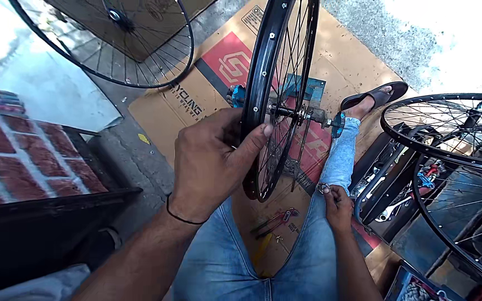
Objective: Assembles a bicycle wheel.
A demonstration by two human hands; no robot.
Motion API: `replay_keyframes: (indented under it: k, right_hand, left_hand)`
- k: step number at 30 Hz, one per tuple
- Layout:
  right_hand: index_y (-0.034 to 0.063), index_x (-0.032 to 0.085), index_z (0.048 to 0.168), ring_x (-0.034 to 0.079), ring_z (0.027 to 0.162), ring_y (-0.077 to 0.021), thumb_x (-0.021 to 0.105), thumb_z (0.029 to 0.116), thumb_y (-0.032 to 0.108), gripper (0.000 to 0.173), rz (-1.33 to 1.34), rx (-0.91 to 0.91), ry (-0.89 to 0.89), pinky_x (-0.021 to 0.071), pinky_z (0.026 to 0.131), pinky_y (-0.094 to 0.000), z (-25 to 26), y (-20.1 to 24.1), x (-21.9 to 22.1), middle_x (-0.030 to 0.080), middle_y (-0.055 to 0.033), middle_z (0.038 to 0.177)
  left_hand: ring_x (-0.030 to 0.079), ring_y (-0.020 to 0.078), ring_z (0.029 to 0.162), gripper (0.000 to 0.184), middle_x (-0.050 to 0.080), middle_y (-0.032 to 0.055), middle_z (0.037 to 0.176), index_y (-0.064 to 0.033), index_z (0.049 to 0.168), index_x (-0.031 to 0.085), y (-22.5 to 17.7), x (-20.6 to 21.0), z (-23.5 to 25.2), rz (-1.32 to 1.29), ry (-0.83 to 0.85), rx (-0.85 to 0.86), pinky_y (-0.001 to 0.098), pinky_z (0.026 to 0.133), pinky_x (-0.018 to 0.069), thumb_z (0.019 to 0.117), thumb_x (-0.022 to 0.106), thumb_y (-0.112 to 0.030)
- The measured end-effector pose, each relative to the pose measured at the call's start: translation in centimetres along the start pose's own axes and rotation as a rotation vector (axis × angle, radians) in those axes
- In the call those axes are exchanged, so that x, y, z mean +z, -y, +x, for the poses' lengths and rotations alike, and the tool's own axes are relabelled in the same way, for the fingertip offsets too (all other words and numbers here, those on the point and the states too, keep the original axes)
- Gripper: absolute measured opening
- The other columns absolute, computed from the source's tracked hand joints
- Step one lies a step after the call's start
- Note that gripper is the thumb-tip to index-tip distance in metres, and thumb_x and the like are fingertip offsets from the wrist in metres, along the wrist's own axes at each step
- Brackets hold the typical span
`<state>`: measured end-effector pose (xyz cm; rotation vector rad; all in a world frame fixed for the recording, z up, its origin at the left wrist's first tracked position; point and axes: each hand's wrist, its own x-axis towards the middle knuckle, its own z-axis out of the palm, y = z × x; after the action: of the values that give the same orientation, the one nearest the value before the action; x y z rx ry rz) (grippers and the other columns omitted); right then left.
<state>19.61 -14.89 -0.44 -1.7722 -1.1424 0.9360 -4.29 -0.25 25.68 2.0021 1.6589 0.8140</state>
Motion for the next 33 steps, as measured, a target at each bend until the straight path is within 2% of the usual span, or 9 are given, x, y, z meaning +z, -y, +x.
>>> replay_keyframes:
  k: [6, 9, 13, 15, 18, 22, 24, 27, 33]
  right_hand:
    - [0.0070, 0.068, 0.107, 0.065, 0.071, -0.0111, 0.058, 0.1041, 0.019, 0.016, 0.342, 0.114, -0.053, 0.0554, 0.066, -0.0296, -1.0, 1.0, -0.5, 0.068, -0.0023, 0.080]
    - [0.0029, 0.064, 0.112, 0.073, 0.095, -0.0228, 0.045, 0.1075, 0.016, 0.023, 0.536, 0.157, -0.066, 0.0602, 0.086, -0.0396, -1.9, 1.4, -1.0, 0.075, -0.0128, 0.099]
    - [0.0021, 0.060, 0.110, 0.073, 0.091, -0.0268, 0.037, 0.1048, 0.019, 0.029, 0.841, 0.265, -0.089, 0.0601, 0.089, -0.0446, -3.5, 2.3, -1.4, 0.072, -0.0160, 0.097]
    - [0.0036, 0.058, 0.108, 0.074, 0.086, -0.0283, 0.035, 0.1044, 0.022, 0.029, 0.989, 0.327, -0.087, 0.0622, 0.084, -0.0456, -4.4, 2.7, -1.6, 0.072, -0.0162, 0.094]
    - [0.0037, 0.056, 0.108, 0.074, 0.084, -0.0327, 0.035, 0.1045, 0.026, 0.031, 1.128, 0.345, -0.060, 0.0631, 0.080, -0.0485, -5.4, 2.9, -1.6, 0.071, -0.0187, 0.093]
    - [0.0031, 0.056, 0.108, 0.074, 0.081, -0.0301, 0.027, 0.1088, 0.034, 0.043, 1.012, 0.319, -0.069, 0.0640, 0.078, -0.0458, -5.7, 3.8, -0.8, 0.070, -0.0170, 0.097]
    - [0.0021, 0.058, 0.111, 0.074, 0.084, -0.0277, 0.030, 0.1094, 0.030, 0.039, 0.845, 0.250, -0.028, 0.0640, 0.080, -0.0435, -5.4, 4.2, -0.5, 0.070, -0.0162, 0.104]
    - [0.0011, 0.073, 0.112, 0.072, 0.097, -0.0256, 0.058, 0.1029, 0.020, 0.026, 0.658, 0.035, 0.041, 0.0632, 0.086, -0.0405, -4.7, 4.9, -0.2, 0.069, -0.0157, 0.124]
    - [0.0144, 0.075, 0.116, 0.071, 0.107, -0.0173, 0.091, 0.0769, 0.028, 0.044, 0.245, -0.365, -0.103, 0.0618, 0.093, -0.0377, -2.0, 7.8, 0.5, 0.074, -0.0009, 0.118]
  left_hand:
    - [0.067, 0.0052, 0.070, 0.044, 0.071, -0.0051, 0.083, -0.0155, 0.107, 0.072, -2.3, -0.7, 8.6, 0.106, 0.111, -0.033, 0.0333, 0.066, 0.0570, 0.0971, 0.060, -0.056]
    - [0.070, 0.0103, 0.080, 0.048, 0.073, -0.0015, 0.091, -0.0154, 0.110, 0.074, -3.3, -0.5, 12.1, 0.122, 0.166, -0.094, 0.0400, 0.075, 0.0581, 0.0971, 0.058, -0.059]
    - [0.068, 0.0073, 0.081, 0.038, 0.070, -0.0029, 0.092, -0.0160, 0.110, 0.072, -2.8, -0.2, 13.5, -0.058, 0.103, -0.078, 0.0330, 0.075, 0.0571, 0.1052, 0.050, -0.047]
    - [0.070, 0.0083, 0.090, 0.032, 0.071, -0.0005, 0.104, -0.0098, 0.124, 0.065, -0.9, -0.5, 11.7, -0.216, 0.020, -0.058, 0.0290, 0.080, 0.0590, 0.1091, 0.043, -0.029]
    - [0.064, 0.0178, 0.118, 0.050, 0.063, 0.0103, 0.135, -0.0047, 0.145, 0.048, 5.7, 0.3, 4.9, -0.239, 0.049, -0.120, 0.0373, 0.098, 0.0556, 0.0953, 0.045, -0.001]
    - [0.053, 0.0334, 0.134, 0.083, 0.052, 0.0167, 0.149, -0.0073, 0.152, 0.043, 13.3, 4.9, -7.8, -0.086, 0.438, -0.473, 0.0569, 0.107, 0.0469, 0.0775, 0.078, 0.004]
    - [0.050, 0.0301, 0.138, 0.101, 0.048, 0.0136, 0.153, -0.0123, 0.157, 0.039, 14.4, 7.5, -11.5, -0.018, 0.636, -0.574, 0.0532, 0.112, 0.0440, 0.0717, 0.094, -0.017]
    - [0.051, 0.0220, 0.138, 0.089, 0.051, 0.0073, 0.153, -0.0149, 0.154, 0.045, 14.2, 10.1, -12.4, -0.076, 0.720, -0.546, 0.0472, 0.115, 0.0424, 0.0804, 0.088, -0.040]
    - [0.067, 0.0165, 0.113, 0.037, 0.070, 0.0052, 0.124, -0.0096, 0.123, 0.067, 12.9, 10.2, -13.0, -0.084, 0.549, -0.406, 0.0456, 0.102, 0.0527, 0.0949, 0.073, -0.033]
